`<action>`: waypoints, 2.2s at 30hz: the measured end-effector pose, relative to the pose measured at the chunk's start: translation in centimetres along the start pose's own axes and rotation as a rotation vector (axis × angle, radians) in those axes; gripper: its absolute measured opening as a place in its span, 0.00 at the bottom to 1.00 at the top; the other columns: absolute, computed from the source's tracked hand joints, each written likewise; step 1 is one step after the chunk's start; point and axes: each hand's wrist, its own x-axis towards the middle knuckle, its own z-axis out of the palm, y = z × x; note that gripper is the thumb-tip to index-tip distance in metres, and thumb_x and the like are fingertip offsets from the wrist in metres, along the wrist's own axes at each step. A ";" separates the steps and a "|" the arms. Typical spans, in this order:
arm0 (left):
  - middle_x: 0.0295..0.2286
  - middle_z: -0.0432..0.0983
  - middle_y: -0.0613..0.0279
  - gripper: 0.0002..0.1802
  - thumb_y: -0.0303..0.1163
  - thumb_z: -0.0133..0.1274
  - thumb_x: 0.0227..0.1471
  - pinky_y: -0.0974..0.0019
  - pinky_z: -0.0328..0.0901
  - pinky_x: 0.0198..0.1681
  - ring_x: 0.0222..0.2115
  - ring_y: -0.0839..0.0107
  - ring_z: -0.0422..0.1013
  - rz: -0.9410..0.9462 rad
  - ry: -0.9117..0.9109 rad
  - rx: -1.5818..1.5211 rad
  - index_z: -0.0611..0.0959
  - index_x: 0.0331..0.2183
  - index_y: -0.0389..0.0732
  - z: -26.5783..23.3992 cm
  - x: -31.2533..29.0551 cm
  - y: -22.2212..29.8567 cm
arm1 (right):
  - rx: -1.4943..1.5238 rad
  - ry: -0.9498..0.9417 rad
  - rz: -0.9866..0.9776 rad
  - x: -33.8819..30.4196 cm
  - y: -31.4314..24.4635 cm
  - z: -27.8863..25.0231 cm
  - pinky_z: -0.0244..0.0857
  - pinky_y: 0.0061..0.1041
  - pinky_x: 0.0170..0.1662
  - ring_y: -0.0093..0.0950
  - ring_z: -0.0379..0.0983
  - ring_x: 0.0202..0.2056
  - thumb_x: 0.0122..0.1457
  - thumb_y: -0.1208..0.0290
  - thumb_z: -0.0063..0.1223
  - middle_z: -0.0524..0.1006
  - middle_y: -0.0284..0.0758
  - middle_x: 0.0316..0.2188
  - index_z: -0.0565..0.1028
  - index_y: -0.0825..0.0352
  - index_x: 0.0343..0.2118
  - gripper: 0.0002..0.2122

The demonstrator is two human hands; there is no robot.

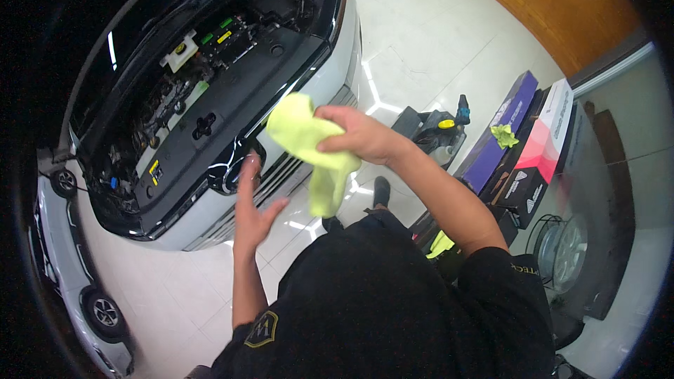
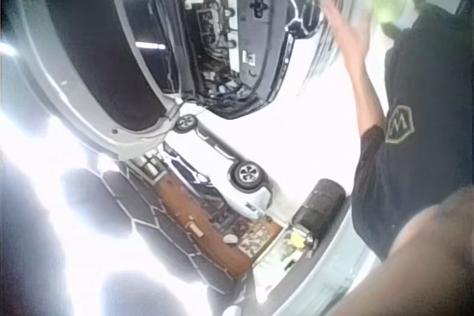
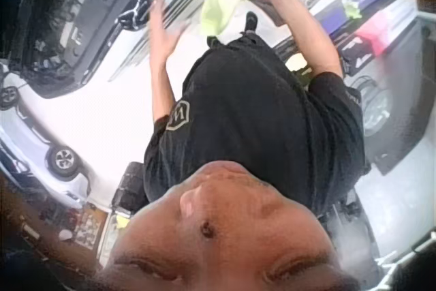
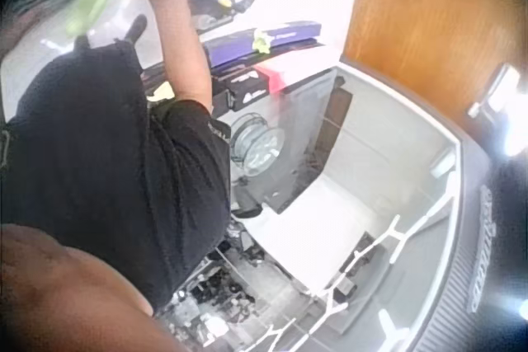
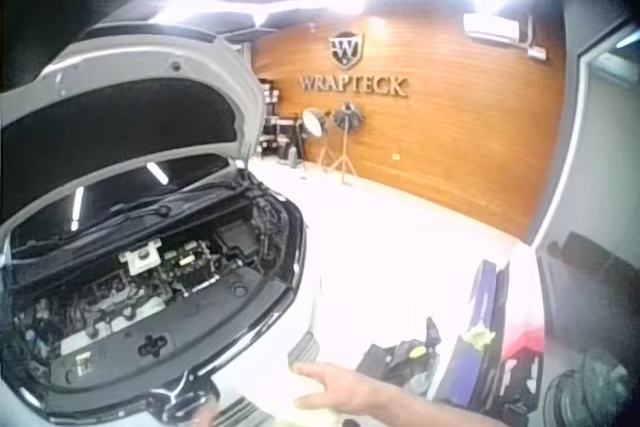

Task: The person wipes the engine bay of a white car with a yellow microfiber cloth. They hold a blue power tool in their left hand while wiping with their right. The person applies a liquid from a yellow bottle onto the cloth and continues wiping the engine cover and surrounding components.

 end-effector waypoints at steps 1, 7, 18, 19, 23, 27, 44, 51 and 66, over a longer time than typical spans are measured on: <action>0.66 0.55 0.42 0.59 0.35 0.73 0.38 0.52 0.48 0.70 0.68 0.46 0.50 0.072 0.088 0.002 0.59 0.67 0.35 -0.3 2.2 3.1 | -0.155 -0.044 0.010 -0.3 -0.1 0.8 0.68 0.22 0.47 0.19 0.72 0.41 0.53 0.77 0.62 0.76 0.31 0.38 0.72 0.67 0.44 0.16; 0.45 0.81 0.50 0.25 0.34 0.61 0.56 0.61 0.69 0.48 0.41 0.63 0.78 -0.101 -0.560 -0.112 0.79 0.54 0.37 -1.0 8.4 4.1 | -0.587 0.146 -0.231 -2.5 -4.5 2.0 0.64 0.21 0.44 0.17 0.69 0.39 0.53 0.77 0.64 0.73 0.28 0.35 0.68 0.64 0.41 0.16; 0.27 0.79 0.60 0.14 0.35 0.54 0.61 0.69 0.67 0.36 0.28 0.78 0.71 0.060 -0.640 -0.143 0.82 0.38 0.31 -5.2 10.7 7.6 | -0.372 0.374 -0.032 -10.3 -7.3 -1.3 0.69 0.21 0.37 0.18 0.75 0.32 0.60 0.66 0.64 0.79 0.31 0.32 0.77 0.69 0.39 0.13; 0.27 0.78 0.61 0.15 0.36 0.56 0.61 0.70 0.66 0.34 0.27 0.79 0.70 0.018 -0.711 -0.079 0.82 0.36 0.31 -6.8 11.0 8.4 | -0.306 0.363 -0.061 -10.8 -7.9 -0.8 0.69 0.19 0.37 0.15 0.74 0.31 0.61 0.66 0.64 0.79 0.29 0.31 0.76 0.69 0.38 0.12; 0.29 0.81 0.62 0.15 0.37 0.58 0.58 0.72 0.68 0.33 0.26 0.78 0.73 0.257 -0.584 -0.685 0.83 0.37 0.34 -11.5 11.2 4.8 | -0.129 0.246 -0.141 -11.7 -9.1 0.4 0.72 0.21 0.39 0.19 0.77 0.33 0.64 0.67 0.59 0.81 0.32 0.34 0.75 0.71 0.43 0.12; 0.52 0.70 0.55 0.34 0.53 0.50 0.58 0.55 0.61 0.56 0.51 0.62 0.67 -0.201 -0.068 -1.276 0.73 0.55 0.37 -6.5 12.3 -3.7 | 0.144 0.366 -0.220 -10.4 -9.0 1.5 0.75 0.30 0.52 0.30 0.81 0.45 0.67 0.64 0.55 0.81 0.43 0.46 0.72 0.74 0.54 0.19; 0.40 0.83 0.55 0.19 0.35 0.57 0.60 0.65 0.70 0.48 0.39 0.68 0.79 -0.368 -0.275 -0.997 0.83 0.44 0.28 -4.8 5.8 -11.3 | 0.215 0.721 0.059 -9.9 4.9 -9.2 0.69 0.37 0.57 0.34 0.77 0.52 0.70 0.53 0.48 0.79 0.43 0.50 0.74 0.73 0.51 0.23; 0.38 0.83 0.56 0.18 0.33 0.58 0.58 0.66 0.70 0.47 0.38 0.70 0.78 -0.289 -0.225 -0.956 0.84 0.44 0.29 -6.4 3.8 -7.6 | 0.408 0.604 -0.069 -9.6 5.6 -5.9 0.66 0.38 0.60 0.36 0.76 0.53 0.70 0.50 0.46 0.78 0.42 0.51 0.73 0.72 0.53 0.25; 0.38 0.72 0.63 0.10 0.19 0.68 0.46 0.71 0.65 0.43 0.41 0.74 0.69 0.126 0.300 -0.492 0.88 0.35 0.31 -8.7 1.7 -3.8 | -0.204 0.845 -0.600 -8.3 -3.6 -3.3 0.69 0.20 0.39 0.19 0.76 0.32 0.66 0.69 0.59 0.80 0.33 0.32 0.76 0.71 0.37 0.09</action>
